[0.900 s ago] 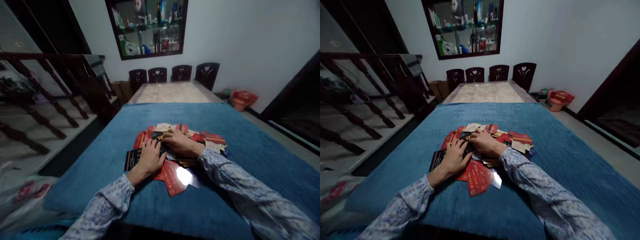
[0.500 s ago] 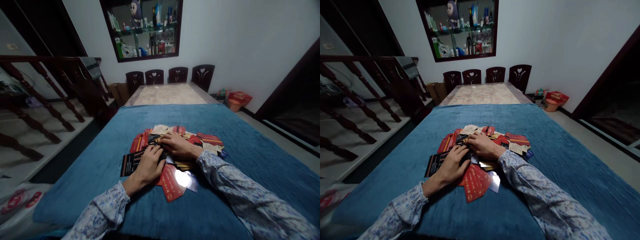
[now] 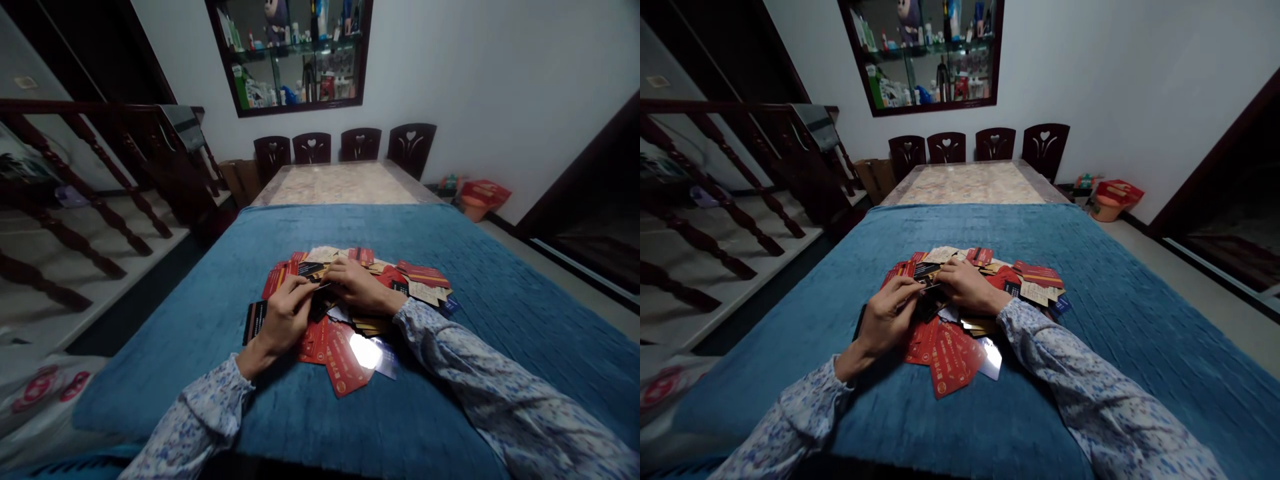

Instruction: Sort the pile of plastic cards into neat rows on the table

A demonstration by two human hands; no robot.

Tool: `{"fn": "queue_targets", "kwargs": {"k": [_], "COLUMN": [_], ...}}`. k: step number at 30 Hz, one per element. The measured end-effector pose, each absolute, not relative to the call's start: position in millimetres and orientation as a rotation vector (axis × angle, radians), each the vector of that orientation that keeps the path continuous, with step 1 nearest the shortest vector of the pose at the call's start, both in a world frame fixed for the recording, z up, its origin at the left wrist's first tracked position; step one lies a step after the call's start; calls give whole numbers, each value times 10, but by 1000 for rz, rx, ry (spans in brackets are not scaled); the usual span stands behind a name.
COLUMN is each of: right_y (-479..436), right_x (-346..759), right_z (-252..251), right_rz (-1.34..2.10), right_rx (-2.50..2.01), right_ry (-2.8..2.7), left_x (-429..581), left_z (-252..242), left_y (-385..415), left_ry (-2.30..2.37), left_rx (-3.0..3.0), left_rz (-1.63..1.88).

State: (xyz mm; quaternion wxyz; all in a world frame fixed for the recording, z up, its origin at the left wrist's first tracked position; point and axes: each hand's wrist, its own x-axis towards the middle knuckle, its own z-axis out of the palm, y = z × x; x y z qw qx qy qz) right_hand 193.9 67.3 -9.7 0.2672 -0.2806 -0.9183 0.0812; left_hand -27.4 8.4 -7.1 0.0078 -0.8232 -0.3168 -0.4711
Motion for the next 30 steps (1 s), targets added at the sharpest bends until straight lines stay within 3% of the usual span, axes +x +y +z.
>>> {"fn": "queue_targets", "kwargs": {"k": [17, 30], "right_y": [691, 652], "right_x": [1898, 1808], "right_z": [-242, -266], "right_rz": [360, 340], "right_rx": [-902, -992], "right_ry": [-2109, -2047], "left_x": [-427, -407], "left_z": [-192, -311], "left_y": [419, 474], "left_ry": [-1576, -1342], "left_rx": [-2570, -2649], "left_rz": [-1494, -1285]}}
